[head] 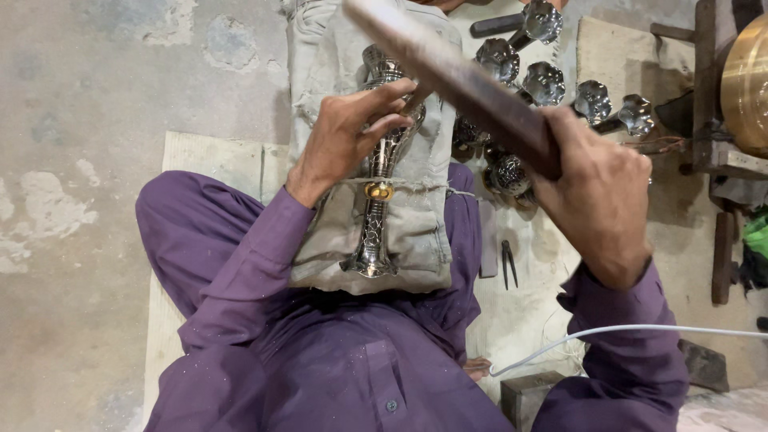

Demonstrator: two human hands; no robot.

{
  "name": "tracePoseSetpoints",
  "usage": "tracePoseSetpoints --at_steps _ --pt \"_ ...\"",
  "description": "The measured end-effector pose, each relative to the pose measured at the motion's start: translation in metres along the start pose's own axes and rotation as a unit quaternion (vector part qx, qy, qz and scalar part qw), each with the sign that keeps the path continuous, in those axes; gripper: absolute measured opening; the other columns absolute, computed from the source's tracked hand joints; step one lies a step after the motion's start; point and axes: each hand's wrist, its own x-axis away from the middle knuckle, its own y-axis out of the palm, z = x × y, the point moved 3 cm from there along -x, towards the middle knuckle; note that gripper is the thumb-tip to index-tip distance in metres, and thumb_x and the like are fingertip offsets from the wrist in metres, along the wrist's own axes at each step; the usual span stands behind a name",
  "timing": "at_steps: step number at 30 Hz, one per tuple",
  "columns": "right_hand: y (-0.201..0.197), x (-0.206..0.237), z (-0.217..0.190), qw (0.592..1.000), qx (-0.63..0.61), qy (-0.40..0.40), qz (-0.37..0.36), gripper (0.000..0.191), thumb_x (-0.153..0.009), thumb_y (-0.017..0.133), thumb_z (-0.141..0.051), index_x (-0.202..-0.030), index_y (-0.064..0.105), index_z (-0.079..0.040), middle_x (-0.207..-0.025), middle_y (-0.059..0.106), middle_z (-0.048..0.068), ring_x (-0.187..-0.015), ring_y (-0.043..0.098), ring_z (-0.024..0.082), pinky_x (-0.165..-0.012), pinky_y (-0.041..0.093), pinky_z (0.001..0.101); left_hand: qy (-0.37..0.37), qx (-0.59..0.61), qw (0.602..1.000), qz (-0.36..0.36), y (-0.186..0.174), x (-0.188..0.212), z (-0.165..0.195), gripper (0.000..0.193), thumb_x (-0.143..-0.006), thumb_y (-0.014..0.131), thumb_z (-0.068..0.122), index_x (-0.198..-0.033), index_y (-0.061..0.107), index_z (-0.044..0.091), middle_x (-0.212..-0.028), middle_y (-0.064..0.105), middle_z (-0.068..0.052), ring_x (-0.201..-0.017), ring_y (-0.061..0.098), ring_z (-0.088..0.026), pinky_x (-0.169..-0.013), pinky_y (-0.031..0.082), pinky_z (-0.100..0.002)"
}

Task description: The person sits on the floor with an ornate silver vase resting on a cloth cushion on their lap. They hold a small punch against the vase surface and strike it with a wooden mallet, repositioning the punch repeatedly to emboss decorative patterns into the metal, with finished vases visible nearby.

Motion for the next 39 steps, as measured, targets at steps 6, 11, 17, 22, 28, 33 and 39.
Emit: tracePoseSetpoints --at_steps 6,11,17,22,28,33,39 --pt "0.008 -0.009 0.009 0.994 -0.098 0.037 0.005 0.030 -0.108 0.070 -0.018 -0.127 0.054 -0.002 -0.093 0.071 0.015 -0.070 0.072 0.022 -0.062 0.061 0.0344 0.004 0.019 1.000 0.007 -0.001 -0.001 0.002 0.046 -0.101 0.074 0.013 -0.143 0.058 0.020 -0.109 0.079 -0.010 -0.099 0.080 -0.022 -0.082 0.067 -0.032" --pt "0.001 -0.008 0.009 0.997 -0.048 0.000 0.066 0.027 -0.108 0.075 -0.018 -0.122 0.057 -0.003 -0.090 0.071 0.014 -0.075 0.073 0.023 -0.068 0.059 0.0370 0.010 0.003 1.000 0.006 -0.001 -0.004 0.005 0.045 -0.098 0.074 0.013 -0.141 0.061 0.019 -0.108 0.080 -0.007 -0.097 0.080 -0.020 -0.081 0.066 -0.033" --pt "0.003 -0.011 0.015 0.998 0.046 -0.022 -0.027 0.032 -0.101 0.075 -0.015 -0.127 0.058 -0.005 -0.092 0.075 0.013 -0.065 0.071 0.021 -0.058 0.059 0.0364 0.024 -0.005 1.000 0.004 -0.002 -0.005 0.009 0.046 -0.098 0.074 0.015 -0.142 0.059 0.017 -0.110 0.079 -0.006 -0.097 0.079 -0.019 -0.081 0.065 -0.033" --pt "0.005 -0.013 0.017 0.991 -0.125 0.001 0.046 0.031 -0.112 0.074 -0.016 -0.128 0.052 -0.002 -0.091 0.070 0.014 -0.074 0.071 0.021 -0.067 0.061 0.0344 0.001 0.014 1.000 0.006 -0.002 -0.003 0.008 0.043 -0.100 0.073 0.015 -0.141 0.061 0.019 -0.111 0.079 -0.008 -0.099 0.079 -0.019 -0.081 0.066 -0.032" --pt "0.003 -0.013 0.012 0.999 -0.036 -0.002 0.040 0.033 -0.108 0.075 -0.017 -0.131 0.056 -0.002 -0.097 0.073 0.015 -0.079 0.074 0.022 -0.068 0.061 0.0359 0.014 -0.002 1.000 0.009 -0.002 -0.003 0.006 0.043 -0.100 0.074 0.016 -0.141 0.061 0.018 -0.113 0.078 -0.009 -0.098 0.079 -0.019 -0.081 0.065 -0.033" --pt "0.001 -0.014 0.009 0.996 -0.082 -0.001 0.020 0.034 -0.107 0.075 -0.017 -0.126 0.052 0.000 -0.096 0.073 0.015 -0.079 0.074 0.021 -0.073 0.061 0.0366 0.004 0.011 1.000 0.007 -0.002 -0.003 0.006 0.043 -0.100 0.073 0.016 -0.141 0.061 0.018 -0.112 0.079 -0.008 -0.097 0.079 -0.019 -0.081 0.065 -0.032" --pt "-0.001 -0.019 0.007 0.995 -0.094 0.020 0.032 0.031 -0.110 0.074 -0.014 -0.130 0.054 -0.002 -0.097 0.072 0.018 -0.079 0.074 0.023 -0.068 0.060 0.0364 -0.001 0.010 1.000 0.003 -0.005 -0.004 0.008 0.042 -0.100 0.073 0.016 -0.141 0.062 0.019 -0.112 0.078 -0.009 -0.098 0.079 -0.019 -0.082 0.065 -0.032"
